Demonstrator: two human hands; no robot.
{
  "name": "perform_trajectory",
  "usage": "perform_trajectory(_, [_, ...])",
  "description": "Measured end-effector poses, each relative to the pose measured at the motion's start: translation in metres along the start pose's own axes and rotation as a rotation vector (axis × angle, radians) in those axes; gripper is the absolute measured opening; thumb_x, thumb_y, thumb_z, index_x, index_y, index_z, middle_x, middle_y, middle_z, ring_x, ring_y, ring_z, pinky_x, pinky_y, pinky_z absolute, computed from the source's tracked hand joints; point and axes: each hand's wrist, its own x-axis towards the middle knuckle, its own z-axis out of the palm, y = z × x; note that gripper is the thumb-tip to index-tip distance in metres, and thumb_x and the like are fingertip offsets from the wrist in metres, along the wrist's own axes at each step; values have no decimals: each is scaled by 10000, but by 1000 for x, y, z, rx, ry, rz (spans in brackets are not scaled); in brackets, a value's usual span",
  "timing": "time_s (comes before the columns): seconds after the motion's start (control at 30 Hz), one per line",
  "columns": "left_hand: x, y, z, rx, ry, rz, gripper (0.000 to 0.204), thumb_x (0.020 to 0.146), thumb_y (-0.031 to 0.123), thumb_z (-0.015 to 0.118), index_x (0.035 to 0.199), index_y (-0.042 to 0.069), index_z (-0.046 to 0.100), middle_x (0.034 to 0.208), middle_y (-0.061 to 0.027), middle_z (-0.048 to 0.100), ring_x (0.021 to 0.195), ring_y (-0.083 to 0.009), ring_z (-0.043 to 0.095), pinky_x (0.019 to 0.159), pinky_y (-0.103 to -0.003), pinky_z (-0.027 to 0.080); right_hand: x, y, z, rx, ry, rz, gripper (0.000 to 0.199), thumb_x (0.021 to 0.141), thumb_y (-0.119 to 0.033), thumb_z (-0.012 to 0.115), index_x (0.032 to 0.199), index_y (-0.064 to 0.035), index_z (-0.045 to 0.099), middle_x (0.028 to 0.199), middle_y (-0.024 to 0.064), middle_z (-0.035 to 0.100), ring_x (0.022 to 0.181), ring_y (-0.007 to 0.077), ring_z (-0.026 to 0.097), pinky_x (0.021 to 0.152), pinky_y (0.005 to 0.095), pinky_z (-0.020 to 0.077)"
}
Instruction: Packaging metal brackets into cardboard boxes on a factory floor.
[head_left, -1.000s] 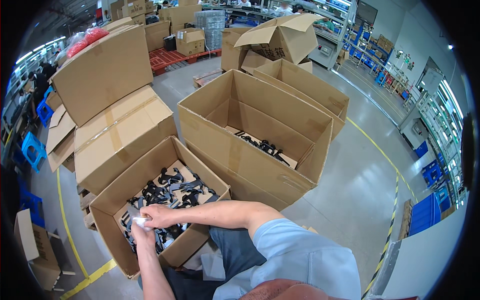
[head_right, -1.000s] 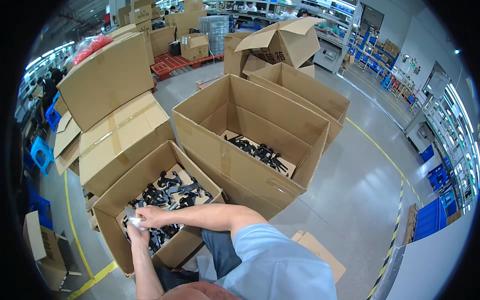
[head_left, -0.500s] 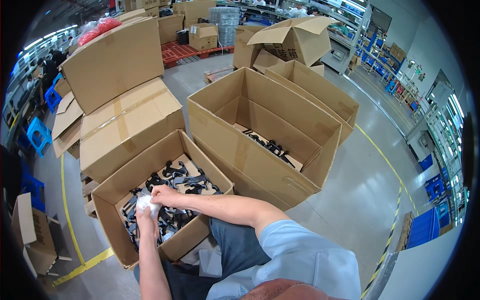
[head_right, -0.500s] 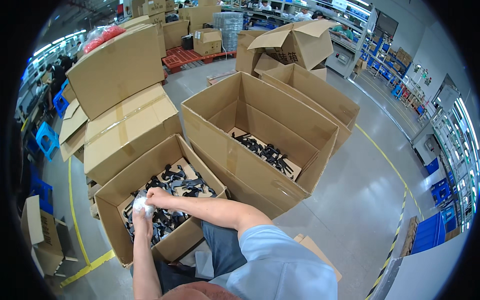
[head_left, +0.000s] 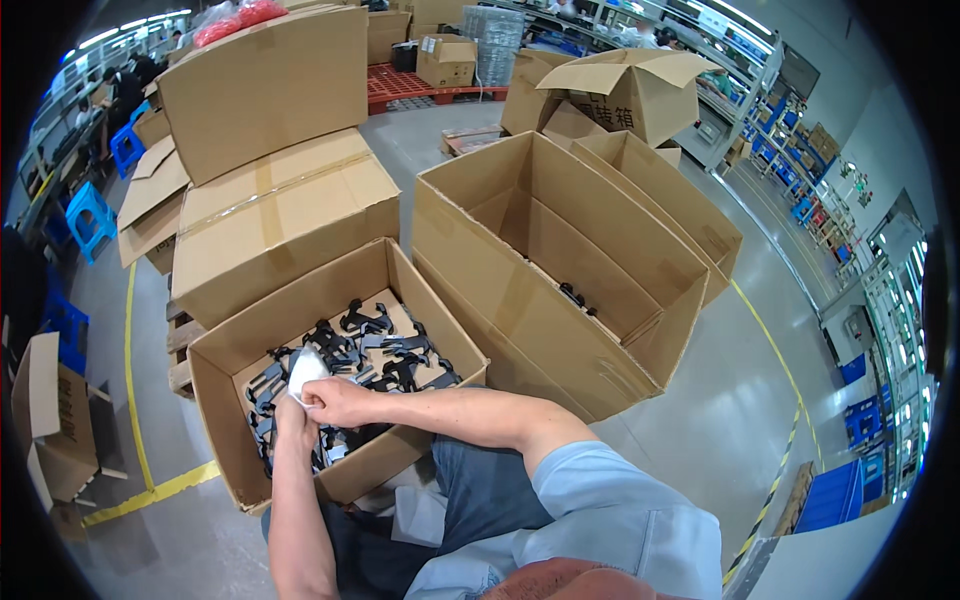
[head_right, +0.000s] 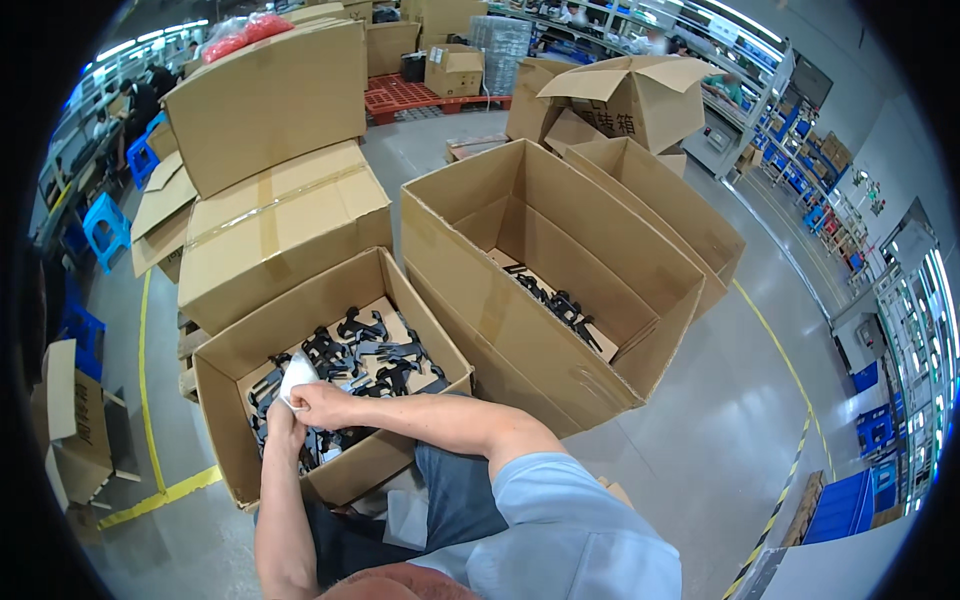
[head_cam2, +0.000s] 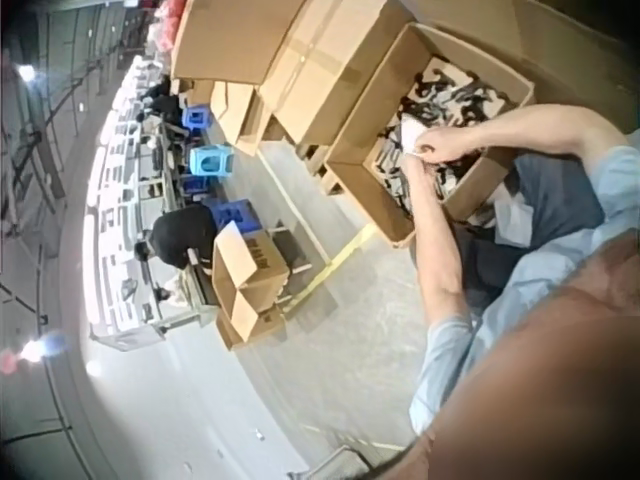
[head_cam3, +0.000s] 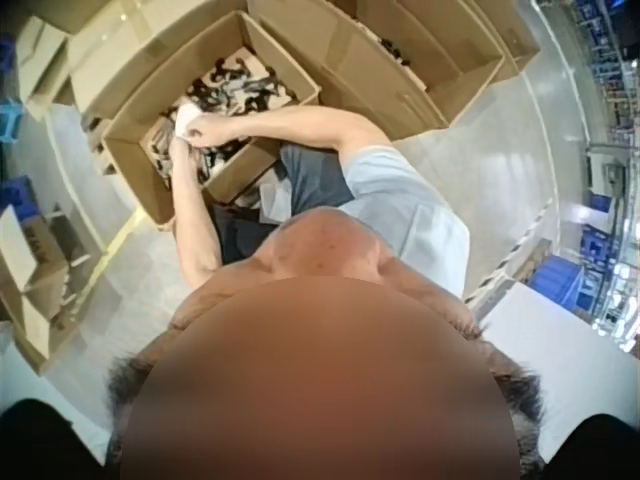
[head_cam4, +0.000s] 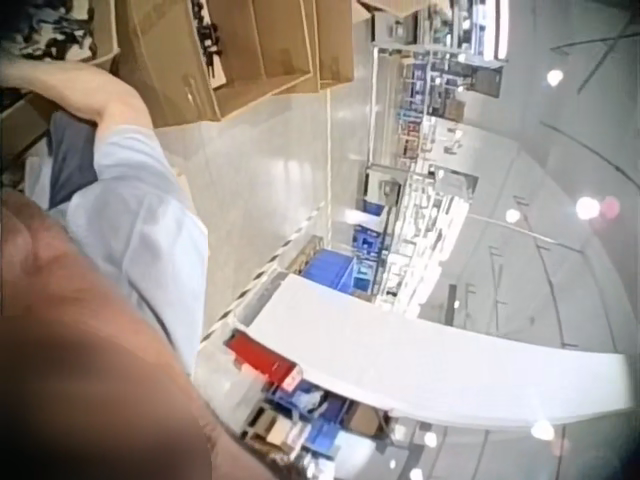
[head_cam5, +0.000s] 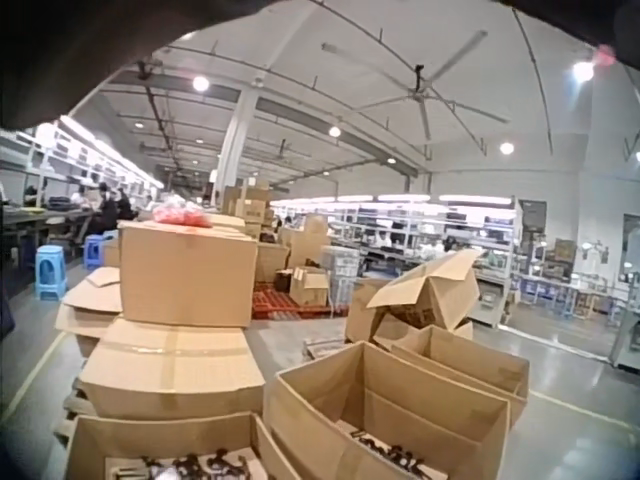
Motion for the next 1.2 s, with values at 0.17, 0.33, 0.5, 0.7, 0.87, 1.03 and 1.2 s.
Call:
perform_trajectory(0.17, [-15, 8, 33, -320, -50, 21, 348, 982, 204, 363, 1179, -1, 564, 1036, -128, 648, 902, -201, 640, 779, -288, 521, 0, -2, -3, 18, 72, 15, 134, 823, -160, 610, 922, -70, 597, 665, 47, 577, 606, 221, 533, 583, 351, 434])
perform_trajectory(0.33, [-32, 16, 62, -369, 14, 48, 387, 1003, 267, 324, 1186, 15, 553, 1072, -127, 634, 913, -185, 624, 782, -288, 512, -2, -21, -8, -13, 156, 111, 169, 834, -178, 600, 966, -75, 576, 656, 46, 578, 587, 230, 538, 568, 357, 428])
perform_trajectory(0.5, [-33, 15, 55, -407, -114, 54, 412, 1015, 296, 297, 1217, 32, 541, 1121, -119, 617, 932, -171, 606, 805, -285, 498, 0, -24, -17, -72, 147, 157, 179, 850, -174, 582, 999, -76, 563, 667, 54, 597, 573, 242, 550, 552, 366, 428])
perform_trajectory(0.7, [-40, 16, 68, -338, -245, 88, 356, 999, 233, 372, 1238, 20, 528, 1159, -128, 615, 1008, -179, 590, 891, -300, 470, 0, -6, -20, -273, 297, 56, 173, 866, -150, 560, 1015, -61, 560, 665, 67, 617, 563, 237, 565, 540, 378, 431])
perform_trajectory(0.87, [-36, 5, 64, -64, -14, 205, 310, 951, 111, 438, 1211, -1, 564, 1118, -130, 634, 939, -168, 607, 804, -263, 487, 4, -4, -24, -3, 278, 105, 140, 883, -124, 538, 988, -34, 560, 670, 75, 628, 571, 247, 573, 553, 383, 436])
perform_trajectory(1.03, [-36, 12, 56, 423, 297, 192, 290, 898, 6, 457, 1143, -21, 610, 1022, -111, 652, 834, -148, 615, 697, -226, 493, -2, -6, -12, -70, 195, -71, 119, 895, -107, 525, 960, -13, 557, 688, 84, 639, 577, 250, 577, 562, 373, 442])
perform_trajectory(1.2, [-38, 14, 56, 373, 333, 215, 249, 884, -7, 459, 1054, -25, 640, 930, -86, 655, 749, -127, 604, 606, -213, 478, -2, -13, -17, -25, 58, 20, 164, 911, -158, 507, 1006, -36, 561, 777, 130, 660, 693, 345, 608, 653, 423, 471])
